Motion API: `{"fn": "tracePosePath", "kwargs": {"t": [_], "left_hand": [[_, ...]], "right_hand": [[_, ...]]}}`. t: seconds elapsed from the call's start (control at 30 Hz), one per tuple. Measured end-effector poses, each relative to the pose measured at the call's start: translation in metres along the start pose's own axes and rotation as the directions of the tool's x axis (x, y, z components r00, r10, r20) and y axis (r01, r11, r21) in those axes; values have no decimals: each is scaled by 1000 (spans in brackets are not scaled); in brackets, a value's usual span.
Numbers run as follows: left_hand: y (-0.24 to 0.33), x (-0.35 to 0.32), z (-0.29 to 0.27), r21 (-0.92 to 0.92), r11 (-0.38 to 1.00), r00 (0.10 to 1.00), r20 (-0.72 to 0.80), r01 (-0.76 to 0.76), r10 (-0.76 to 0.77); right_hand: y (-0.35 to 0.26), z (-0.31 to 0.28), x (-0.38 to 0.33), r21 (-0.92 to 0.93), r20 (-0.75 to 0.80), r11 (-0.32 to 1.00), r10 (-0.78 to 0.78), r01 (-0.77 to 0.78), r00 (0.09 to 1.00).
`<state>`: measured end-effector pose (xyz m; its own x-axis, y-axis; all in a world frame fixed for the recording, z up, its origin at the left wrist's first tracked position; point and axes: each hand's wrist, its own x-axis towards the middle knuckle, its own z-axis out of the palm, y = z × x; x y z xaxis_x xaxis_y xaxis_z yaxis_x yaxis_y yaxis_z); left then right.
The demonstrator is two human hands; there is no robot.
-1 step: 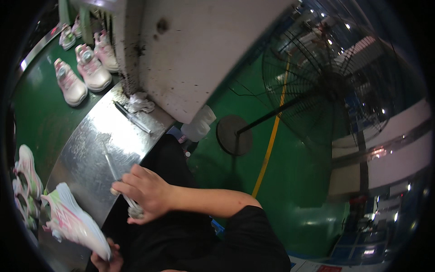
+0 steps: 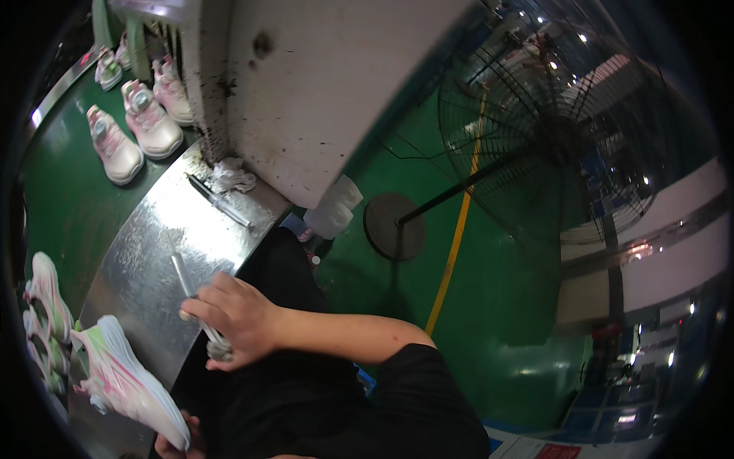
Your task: The person picks up shoes one at a time, applies liquid along their edges with a syringe, and places the shoes onto a conveyor belt.
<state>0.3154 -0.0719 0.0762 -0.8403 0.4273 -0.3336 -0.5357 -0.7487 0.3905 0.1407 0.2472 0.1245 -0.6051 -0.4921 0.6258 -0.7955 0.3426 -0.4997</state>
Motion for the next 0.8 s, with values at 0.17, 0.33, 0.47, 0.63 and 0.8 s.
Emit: {"fn": "tracePosePath", "kwargs": {"t": [0.17, 0.33, 0.47, 0.63, 0.8], "left_hand": [[22, -18, 2, 73, 990, 977, -171, -117, 128], [95, 81, 36, 257, 903, 919, -107, -344, 380], [153, 171, 60, 422, 849, 888, -182, -317, 422], [145, 166, 68, 475, 837, 928, -99, -272, 359], [157, 56, 8, 737, 456, 578, -109, -499, 809]], "right_hand": [[41, 22, 14, -22, -44, 998, 52, -53, 998], [29, 50, 44, 41, 22, 995, 93, -94, 995], [32, 73, 43, 24, -11, 999, 26, -25, 1000], [29, 39, 41, -60, 89, 993, 111, -106, 990], [25, 36, 40, -58, 93, 994, 98, -93, 991]]}}
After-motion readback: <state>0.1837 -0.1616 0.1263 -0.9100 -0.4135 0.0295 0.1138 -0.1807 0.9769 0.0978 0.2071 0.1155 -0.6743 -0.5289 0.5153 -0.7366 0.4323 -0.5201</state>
